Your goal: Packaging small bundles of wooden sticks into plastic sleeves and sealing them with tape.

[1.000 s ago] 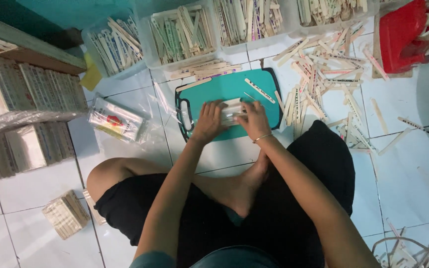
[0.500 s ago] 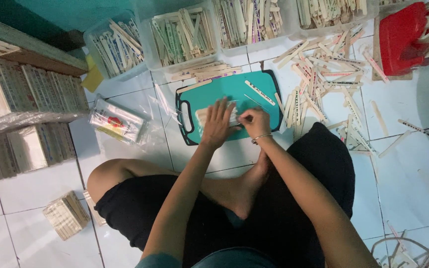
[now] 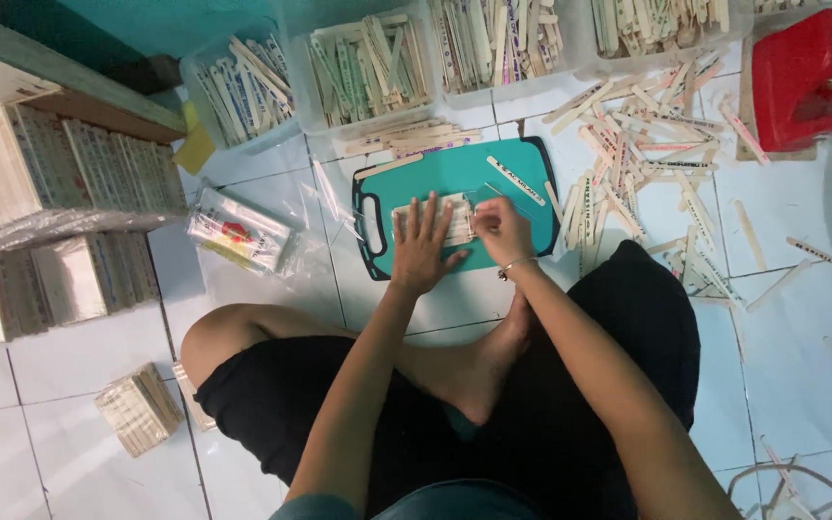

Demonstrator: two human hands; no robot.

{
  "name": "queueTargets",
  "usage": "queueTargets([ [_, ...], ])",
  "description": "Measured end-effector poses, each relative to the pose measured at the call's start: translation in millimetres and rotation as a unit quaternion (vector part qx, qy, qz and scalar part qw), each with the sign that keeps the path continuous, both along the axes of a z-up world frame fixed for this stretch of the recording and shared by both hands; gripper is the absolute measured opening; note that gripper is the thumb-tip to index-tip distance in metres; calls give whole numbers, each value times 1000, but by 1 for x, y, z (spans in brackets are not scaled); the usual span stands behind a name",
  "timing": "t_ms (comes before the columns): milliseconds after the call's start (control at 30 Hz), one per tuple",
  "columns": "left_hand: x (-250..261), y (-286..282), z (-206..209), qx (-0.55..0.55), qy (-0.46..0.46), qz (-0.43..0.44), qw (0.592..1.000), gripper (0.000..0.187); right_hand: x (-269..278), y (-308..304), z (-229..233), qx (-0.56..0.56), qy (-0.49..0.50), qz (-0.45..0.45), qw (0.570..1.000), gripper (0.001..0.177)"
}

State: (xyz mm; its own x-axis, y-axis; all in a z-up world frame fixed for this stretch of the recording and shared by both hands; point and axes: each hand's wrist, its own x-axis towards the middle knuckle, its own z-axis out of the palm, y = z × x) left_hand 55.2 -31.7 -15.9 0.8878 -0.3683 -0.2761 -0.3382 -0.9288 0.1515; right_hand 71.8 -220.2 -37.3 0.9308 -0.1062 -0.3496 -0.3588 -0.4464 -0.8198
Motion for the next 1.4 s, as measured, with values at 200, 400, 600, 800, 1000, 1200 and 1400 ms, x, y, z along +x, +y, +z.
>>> queueTargets([
  [200, -1, -4, 0, -20, 16, 10, 1000, 91, -4, 0, 17, 33, -19, 11, 999, 33],
  [400, -2, -8, -4, -33, -2, -3, 999, 91, 3, 1, 24, 53, 5, -20, 998, 35],
  [600, -3, -13, -9, -41, 2, -7, 999, 89, 0, 3, 43, 75, -9, -1, 997, 51],
  [800, -3, -12, -10, -24, 0, -8, 1000, 78, 3, -9, 63, 199, 17, 35, 979, 69],
  [1000, -2, -14, -4, -6, 18, -7, 1000, 73, 4, -3, 63, 59, 10, 103, 993, 60],
  [1200, -3, -14, 6, 10, 43, 3, 999, 71, -3, -22, 33, -39, -18, 58, 997, 49],
  [1400, -8, -16, 3, 1, 21, 19, 1000, 69, -10, -26, 15, 161, 101, -56, 980, 47],
])
